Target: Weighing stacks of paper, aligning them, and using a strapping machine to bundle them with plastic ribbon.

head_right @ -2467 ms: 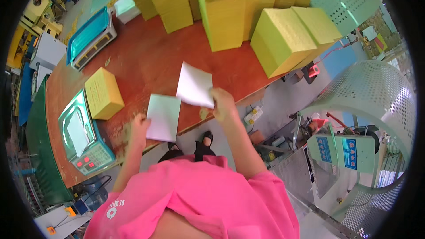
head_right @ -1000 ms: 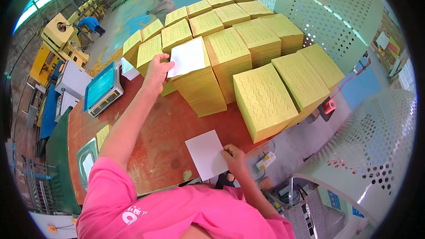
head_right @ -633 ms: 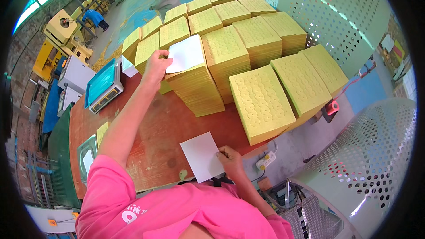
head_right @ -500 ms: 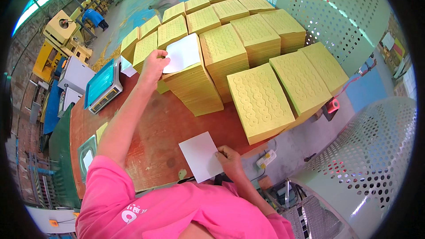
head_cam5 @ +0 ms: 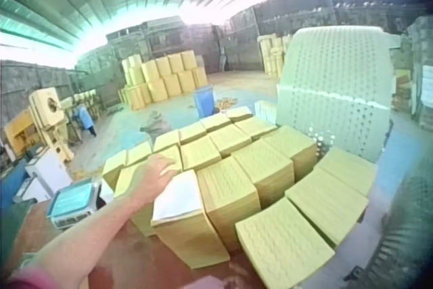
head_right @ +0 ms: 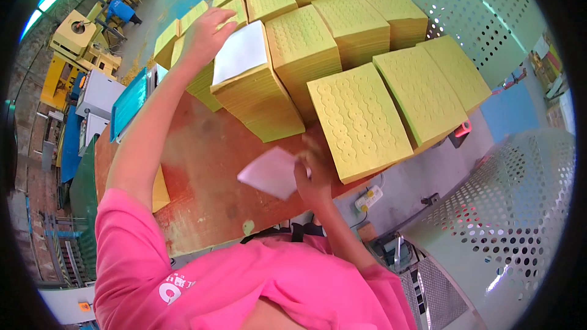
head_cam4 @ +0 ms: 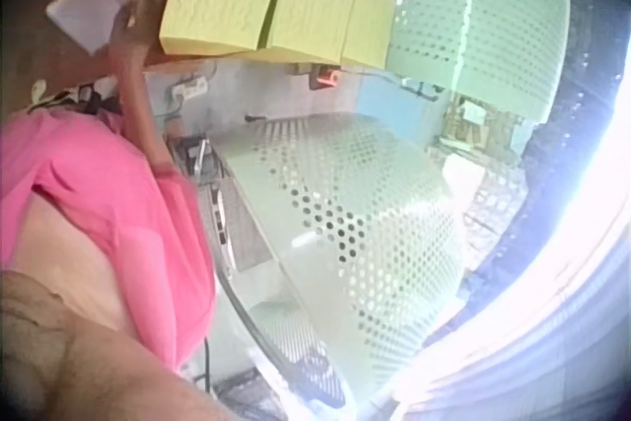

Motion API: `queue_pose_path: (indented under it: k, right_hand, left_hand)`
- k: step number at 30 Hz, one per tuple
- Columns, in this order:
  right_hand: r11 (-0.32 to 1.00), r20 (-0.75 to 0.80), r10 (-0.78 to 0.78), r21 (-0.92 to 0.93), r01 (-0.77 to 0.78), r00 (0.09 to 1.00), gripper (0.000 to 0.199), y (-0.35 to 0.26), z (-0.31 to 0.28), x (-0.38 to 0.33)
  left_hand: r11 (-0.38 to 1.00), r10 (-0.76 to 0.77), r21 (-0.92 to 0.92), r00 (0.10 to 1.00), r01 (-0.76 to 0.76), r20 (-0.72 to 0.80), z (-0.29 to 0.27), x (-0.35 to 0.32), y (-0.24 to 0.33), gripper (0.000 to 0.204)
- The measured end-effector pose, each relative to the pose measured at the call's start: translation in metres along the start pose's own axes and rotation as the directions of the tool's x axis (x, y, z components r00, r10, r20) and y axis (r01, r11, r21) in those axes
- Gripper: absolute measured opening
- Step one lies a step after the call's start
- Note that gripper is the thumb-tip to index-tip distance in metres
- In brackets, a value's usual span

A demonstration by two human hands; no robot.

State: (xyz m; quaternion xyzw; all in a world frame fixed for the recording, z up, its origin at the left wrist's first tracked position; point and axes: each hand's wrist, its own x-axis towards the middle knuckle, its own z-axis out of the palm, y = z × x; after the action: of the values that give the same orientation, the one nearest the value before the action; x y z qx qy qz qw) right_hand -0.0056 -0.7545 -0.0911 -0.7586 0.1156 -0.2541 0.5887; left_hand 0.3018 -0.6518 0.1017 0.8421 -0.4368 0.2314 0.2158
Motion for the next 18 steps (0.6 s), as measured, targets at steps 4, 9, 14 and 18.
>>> queue_pose_path:
  k: [4, 9, 14, 18]
  right_hand:
    - [0.990, -0.106, -0.069, -0.134, 0.054, 0.992, 0.009, 0.026, 0.024, 0.041]
    - [0.996, -0.128, -0.016, -0.090, 0.004, 0.992, 0.008, 0.034, 0.035, 0.045]
    - [0.994, -0.097, 0.105, 0.017, -0.104, 0.990, 0.009, 0.032, 0.026, 0.010]
    - [0.951, 0.052, 0.161, 0.260, -0.169, 0.986, 0.014, 0.010, 0.004, -0.071]
  left_hand:
    - [0.986, 0.160, 0.029, 0.986, -0.161, 0.045, 0.040, -0.012, -0.002, 0.025]
    - [0.992, 0.120, -0.029, 0.992, -0.119, 0.023, 0.044, -0.032, 0.007, 0.023]
    - [0.993, 0.082, -0.099, 0.988, -0.069, 0.131, 0.029, -0.060, 0.022, 0.021]
    - [0.981, 0.101, -0.185, 0.960, -0.053, 0.260, -0.025, -0.125, 0.064, 0.022]
